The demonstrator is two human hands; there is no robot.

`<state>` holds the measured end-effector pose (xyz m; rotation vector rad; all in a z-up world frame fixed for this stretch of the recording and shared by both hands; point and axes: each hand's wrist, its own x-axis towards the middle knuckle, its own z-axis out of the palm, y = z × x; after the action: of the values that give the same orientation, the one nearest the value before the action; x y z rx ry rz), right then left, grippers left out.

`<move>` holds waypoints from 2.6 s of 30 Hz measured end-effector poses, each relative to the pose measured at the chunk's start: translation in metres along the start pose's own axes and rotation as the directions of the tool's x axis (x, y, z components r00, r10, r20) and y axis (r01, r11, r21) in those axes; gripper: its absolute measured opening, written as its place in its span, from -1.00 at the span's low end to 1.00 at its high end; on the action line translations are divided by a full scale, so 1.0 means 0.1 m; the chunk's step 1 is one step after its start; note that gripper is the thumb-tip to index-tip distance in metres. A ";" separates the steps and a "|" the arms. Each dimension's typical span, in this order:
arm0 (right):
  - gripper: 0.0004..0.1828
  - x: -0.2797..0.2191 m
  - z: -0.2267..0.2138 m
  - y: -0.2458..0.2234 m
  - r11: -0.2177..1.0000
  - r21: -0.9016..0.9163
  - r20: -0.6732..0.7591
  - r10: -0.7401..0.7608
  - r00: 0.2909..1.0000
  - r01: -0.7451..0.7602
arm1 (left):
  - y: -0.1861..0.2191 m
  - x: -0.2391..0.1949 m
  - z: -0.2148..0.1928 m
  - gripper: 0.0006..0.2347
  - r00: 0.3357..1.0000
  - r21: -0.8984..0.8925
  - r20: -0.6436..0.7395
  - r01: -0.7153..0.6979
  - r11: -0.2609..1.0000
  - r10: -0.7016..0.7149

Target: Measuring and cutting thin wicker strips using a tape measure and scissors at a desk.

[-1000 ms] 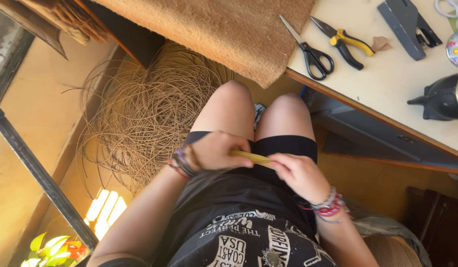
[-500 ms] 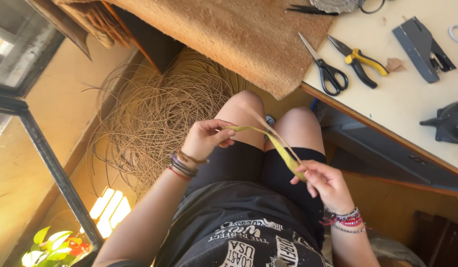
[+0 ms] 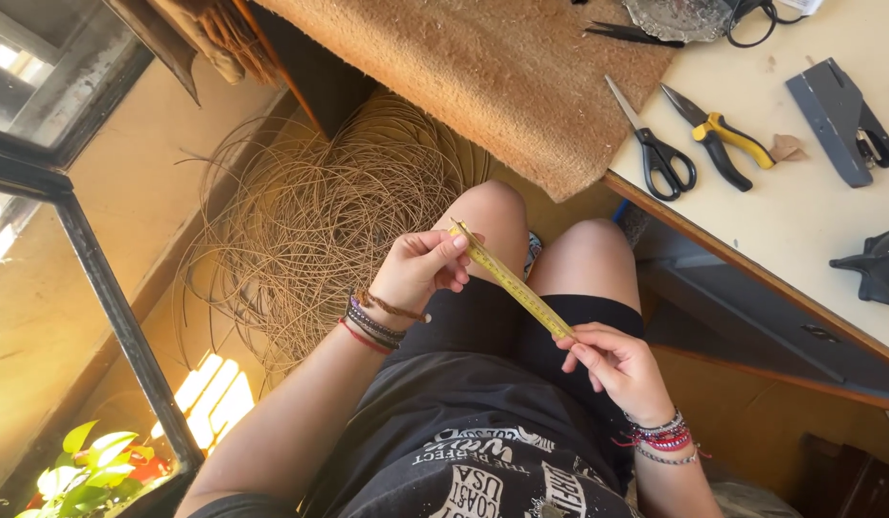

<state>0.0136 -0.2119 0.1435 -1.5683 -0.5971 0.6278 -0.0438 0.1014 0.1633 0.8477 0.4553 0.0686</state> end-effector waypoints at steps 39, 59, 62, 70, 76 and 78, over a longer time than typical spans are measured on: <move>-0.84 0.31 0.07 -0.59 0.889 -0.363 0.091 0.334 0.938 -0.281 | 0.25 -0.03 0.00 -0.11 0.572 0.938 0.174 0.151 -0.311 0.802; -0.79 -0.42 -0.81 -0.46 0.844 -0.251 -0.092 0.466 0.880 -0.473 | 0.35 0.03 -0.59 -0.76 0.885 0.846 0.451 -0.382 -0.374 0.117; -0.80 -0.56 -0.86 -0.42 0.831 -0.270 -0.093 0.479 0.873 -0.486 | 0.42 0.00 -0.68 -0.69 0.970 0.911 0.240 -0.234 -0.340 -0.023; -0.85 -0.12 -0.32 -0.71 0.851 -0.402 0.080 0.399 0.913 -0.337 | -0.09 -0.27 0.42 -0.82 0.717 0.712 0.690 -0.645 -0.278 0.104; -0.86 0.03 -0.15 -0.81 0.901 -0.376 0.147 0.286 0.947 -0.214 | -0.75 -0.23 0.69 -0.76 0.664 0.673 0.738 -0.739 -0.047 0.122; -0.84 -0.02 -0.21 -0.82 0.913 -0.345 0.116 0.273 0.955 -0.219 | -0.61 -0.20 0.64 -0.76 0.658 0.667 0.742 -0.744 -0.045 0.128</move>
<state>0.0255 -0.2215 0.2266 -1.9394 -0.6547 0.8879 -0.0429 0.0111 0.1622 2.3578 -0.4847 0.2096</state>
